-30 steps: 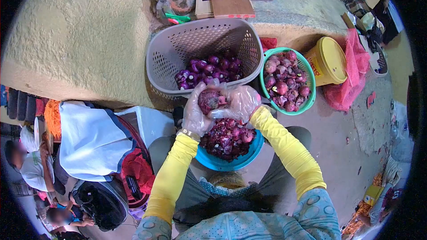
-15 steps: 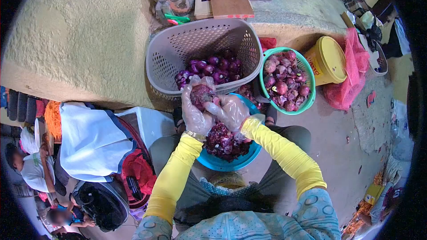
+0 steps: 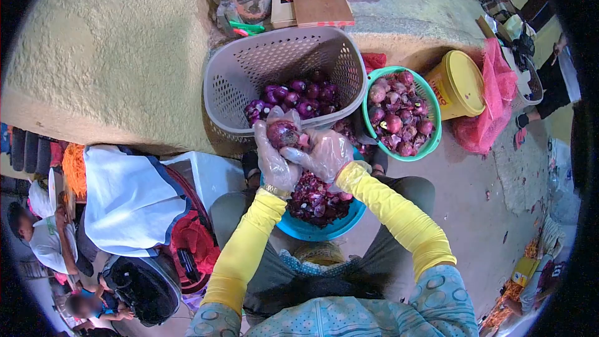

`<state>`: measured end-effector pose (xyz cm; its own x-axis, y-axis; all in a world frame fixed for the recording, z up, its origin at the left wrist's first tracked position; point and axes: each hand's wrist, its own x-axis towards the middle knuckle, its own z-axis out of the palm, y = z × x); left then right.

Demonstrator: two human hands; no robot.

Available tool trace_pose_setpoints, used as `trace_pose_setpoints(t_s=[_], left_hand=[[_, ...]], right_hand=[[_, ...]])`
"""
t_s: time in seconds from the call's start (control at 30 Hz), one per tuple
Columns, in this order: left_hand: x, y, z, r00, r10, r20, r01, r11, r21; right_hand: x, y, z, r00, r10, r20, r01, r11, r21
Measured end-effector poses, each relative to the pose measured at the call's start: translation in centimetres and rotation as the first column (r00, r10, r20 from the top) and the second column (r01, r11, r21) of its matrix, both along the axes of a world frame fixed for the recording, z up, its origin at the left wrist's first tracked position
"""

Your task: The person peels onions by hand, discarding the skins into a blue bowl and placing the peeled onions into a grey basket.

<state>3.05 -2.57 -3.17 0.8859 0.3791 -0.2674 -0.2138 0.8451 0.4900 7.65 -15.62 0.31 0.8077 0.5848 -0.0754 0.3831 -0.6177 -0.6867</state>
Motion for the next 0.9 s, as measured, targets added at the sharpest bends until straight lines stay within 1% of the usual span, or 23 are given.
trace_pose_setpoints(t_s=[0.03,0.1,0.13,0.17,0.2,0.23,0.27,0.3,0.33,0.4,0.43,0.47,0.5,0.53,0.57,0.6,0.63,0.67,0.73,0.77,0.8,0.87,0.9], left_hand=[[0.0,-0.2,0.2,1.000,-0.001,0.002,0.001,1.000,0.001],[0.1,-0.7,0.7,0.996,0.082,-0.040,-0.084,0.995,-0.054],[0.0,-0.6,0.7,0.996,0.080,-0.040,-0.082,0.995,-0.056],[-0.2,-0.1,0.6,0.995,-0.050,0.082,0.055,0.996,-0.065],[-0.3,0.4,1.1,0.963,-0.176,0.203,0.191,0.980,-0.055],[-0.2,1.1,1.7,0.948,-0.244,0.203,0.273,0.954,-0.128],[0.0,1.4,2.2,0.948,-0.244,0.202,0.273,0.954,-0.126],[0.2,1.5,3.2,0.965,-0.252,0.070,0.259,0.956,-0.140],[0.2,1.6,3.6,0.965,-0.255,-0.064,0.243,0.958,-0.153],[0.3,1.4,2.3,0.966,-0.248,-0.068,0.238,0.962,-0.133],[0.2,1.3,1.9,0.969,-0.242,-0.058,0.233,0.964,-0.127],[0.1,1.2,1.5,0.970,-0.237,-0.046,0.230,0.966,-0.121],[-0.1,0.5,2.7,0.976,-0.205,-0.067,0.197,0.974,-0.113],[0.0,0.6,1.8,0.976,-0.206,-0.066,0.198,0.974,-0.114],[0.1,0.8,0.3,0.983,-0.181,0.007,0.180,0.976,-0.125],[0.2,0.8,0.3,0.985,-0.154,0.080,0.163,0.977,-0.137],[0.3,0.5,0.3,0.995,-0.084,0.056,0.090,0.987,-0.131],[0.4,0.2,0.3,0.995,-0.084,0.056,0.091,0.987,-0.131],[0.6,-0.1,0.9,0.997,0.073,0.013,-0.072,0.994,-0.081],[0.6,0.1,-0.2,0.995,0.084,0.061,-0.083,0.996,-0.021],[0.7,-0.1,0.2,0.995,0.083,0.061,-0.082,0.996,-0.023],[0.7,-0.3,1.1,0.993,0.109,0.044,-0.099,0.978,-0.184],[0.7,-0.2,1.1,0.994,0.084,0.068,-0.070,0.980,-0.185]], right_hand=[[0.0,0.1,-0.2,1.000,-0.001,0.002,0.001,1.000,0.001],[-0.1,0.1,-0.9,0.998,0.002,-0.061,0.002,0.998,0.067],[0.1,0.0,-1.5,0.998,0.000,-0.061,0.004,0.998,0.065],[0.3,-0.1,-2.0,0.991,0.013,-0.136,0.010,0.986,0.165],[0.5,-0.1,-2.0,0.978,0.034,-0.207,0.022,0.964,0.263],[0.9,-0.5,-1.9,0.978,0.035,-0.207,0.022,0.964,0.265],[1.6,-1.0,-1.6,0.969,0.118,-0.215,-0.051,0.954,0.294],[2.0,-1.2,-1.3,0.954,0.201,-0.220,-0.123,0.938,0.324],[2.1,-1.1,-1.2,0.954,0.202,-0.219,-0.124,0.937,0.325],[2.1,-1.1,-1.0,0.987,0.155,0.049,-0.161,0.967,0.199],[2.0,-1.1,-0.8,0.987,0.154,0.049,-0.160,0.967,0.199],[1.6,-1.1,-0.5,0.987,0.122,0.105,-0.141,0.969,0.201],[1.3,-1.0,-0.3,0.982,0.091,0.163,-0.123,0.972,0.202],[1.0,-0.9,-0.3,0.982,0.090,0.164,-0.123,0.972,0.200],[0.5,-0.7,-0.4,0.996,0.072,0.061,-0.081,0.982,0.171],[0.3,-0.5,-0.4,0.998,0.050,-0.042,-0.043,0.989,0.138],[0.2,-0.2,-0.5,0.991,0.039,-0.130,-0.037,0.999,0.019],[0.0,-0.1,-0.7,0.991,0.038,-0.130,-0.036,0.999,0.019],[-0.5,0.1,-1.1,0.960,0.059,-0.274,-0.007,0.982,0.186],[-1.3,0.4,-1.2,0.968,0.073,-0.240,0.003,0.953,0.303],[-1.2,0.4,-1.1,0.968,0.072,-0.240,0.004,0.954,0.301],[-1.0,0.4,-0.7,0.954,0.056,-0.295,0.011,0.975,0.220],[-0.7,0.3,-0.4,0.966,0.067,-0.249,0.001,0.965,0.264]])
